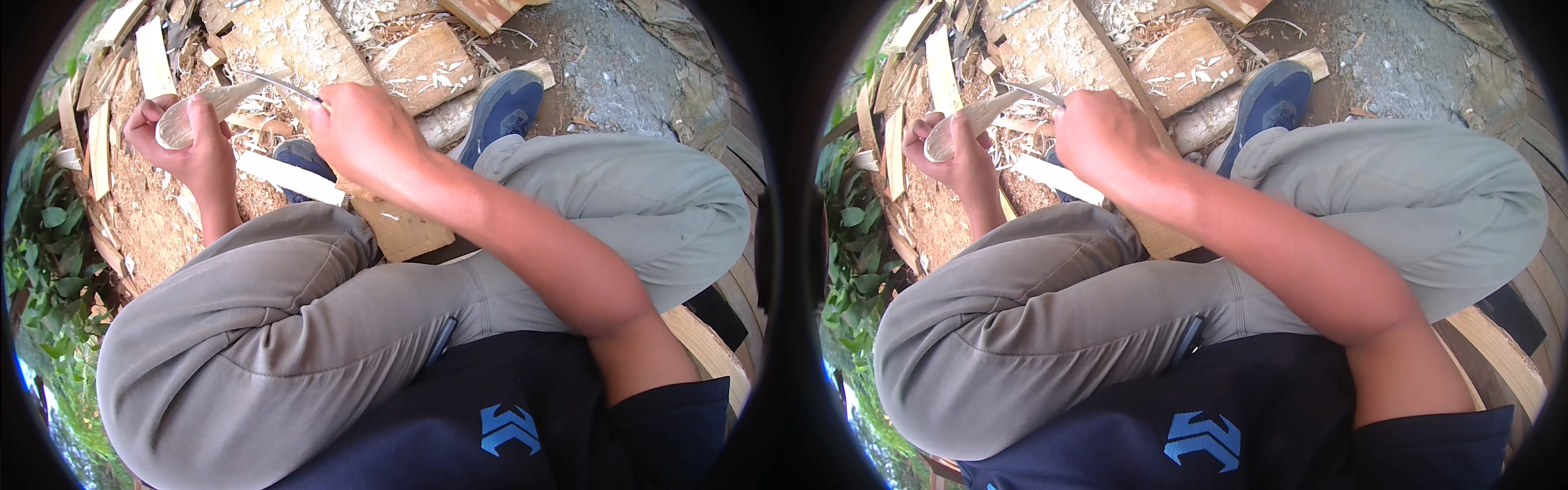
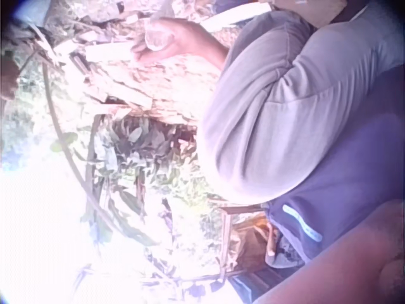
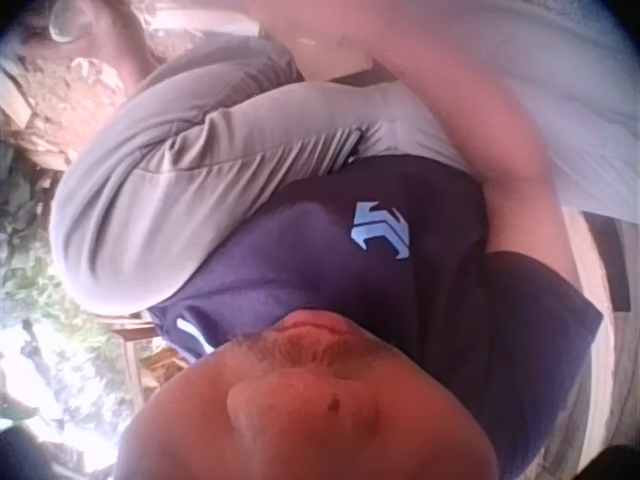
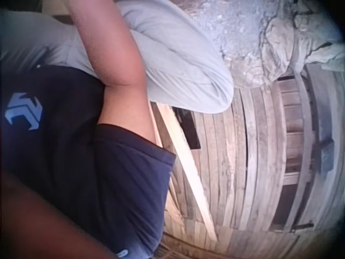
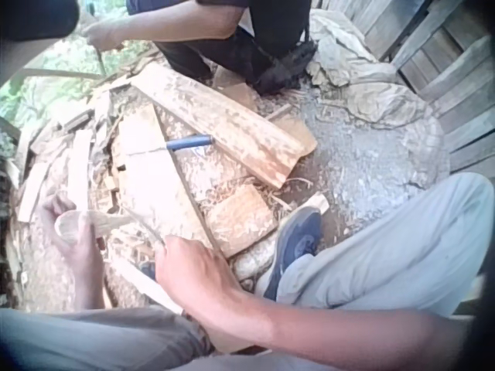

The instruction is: The person sits cross-legged on the ground and uses a curved carving knife to shape a piece of light-colored wood. They hold the wood in their left hand and carefully shave off thin curls of wood with the knife in their right hand.

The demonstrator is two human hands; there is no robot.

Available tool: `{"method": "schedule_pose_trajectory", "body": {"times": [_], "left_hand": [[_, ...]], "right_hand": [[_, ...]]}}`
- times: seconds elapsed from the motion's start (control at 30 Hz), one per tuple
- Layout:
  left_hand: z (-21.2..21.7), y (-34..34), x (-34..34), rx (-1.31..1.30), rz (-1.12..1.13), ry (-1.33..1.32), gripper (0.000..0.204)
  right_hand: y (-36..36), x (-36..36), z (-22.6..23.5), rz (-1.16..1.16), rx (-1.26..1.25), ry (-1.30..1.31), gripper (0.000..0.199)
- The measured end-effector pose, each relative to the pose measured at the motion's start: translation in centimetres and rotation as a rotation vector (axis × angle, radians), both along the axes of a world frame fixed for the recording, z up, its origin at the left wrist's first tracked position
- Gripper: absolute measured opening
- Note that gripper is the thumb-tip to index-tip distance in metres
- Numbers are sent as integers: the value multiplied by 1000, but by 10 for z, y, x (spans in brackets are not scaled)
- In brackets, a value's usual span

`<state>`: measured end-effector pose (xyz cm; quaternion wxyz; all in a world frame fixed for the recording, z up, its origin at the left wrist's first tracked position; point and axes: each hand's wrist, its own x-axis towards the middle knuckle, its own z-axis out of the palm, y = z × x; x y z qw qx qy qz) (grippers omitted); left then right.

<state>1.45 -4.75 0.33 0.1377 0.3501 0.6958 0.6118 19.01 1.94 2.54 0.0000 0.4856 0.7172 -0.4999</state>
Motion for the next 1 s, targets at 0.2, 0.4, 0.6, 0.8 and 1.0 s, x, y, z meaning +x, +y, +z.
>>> {"method": "schedule_pose_trajectory", "body": {"times": [0.2, 0.4, 0.6, 0.8, 1.0], "left_hand": [[1, 2, 2, 17, 13, -25, 41], [1, -1, 5, 5, 17, -13, 41], [-1, -1, 1, 16, 24, -36, 42], [2, 8, -4, 38, 38, -18, 41], [3, 3, -1, 30, 8, -47, 41]], "right_hand": [[3, -2, 1, -15, -150, 2, 30], [-1, 0, 1, -16, -100, 21, 30], [-10, -4, 11, 7, -11, 73, 29], [9, 8, -18, 48, -125, -105, 30], [14, 11, -29, 54, -14, -31, 30]]}}
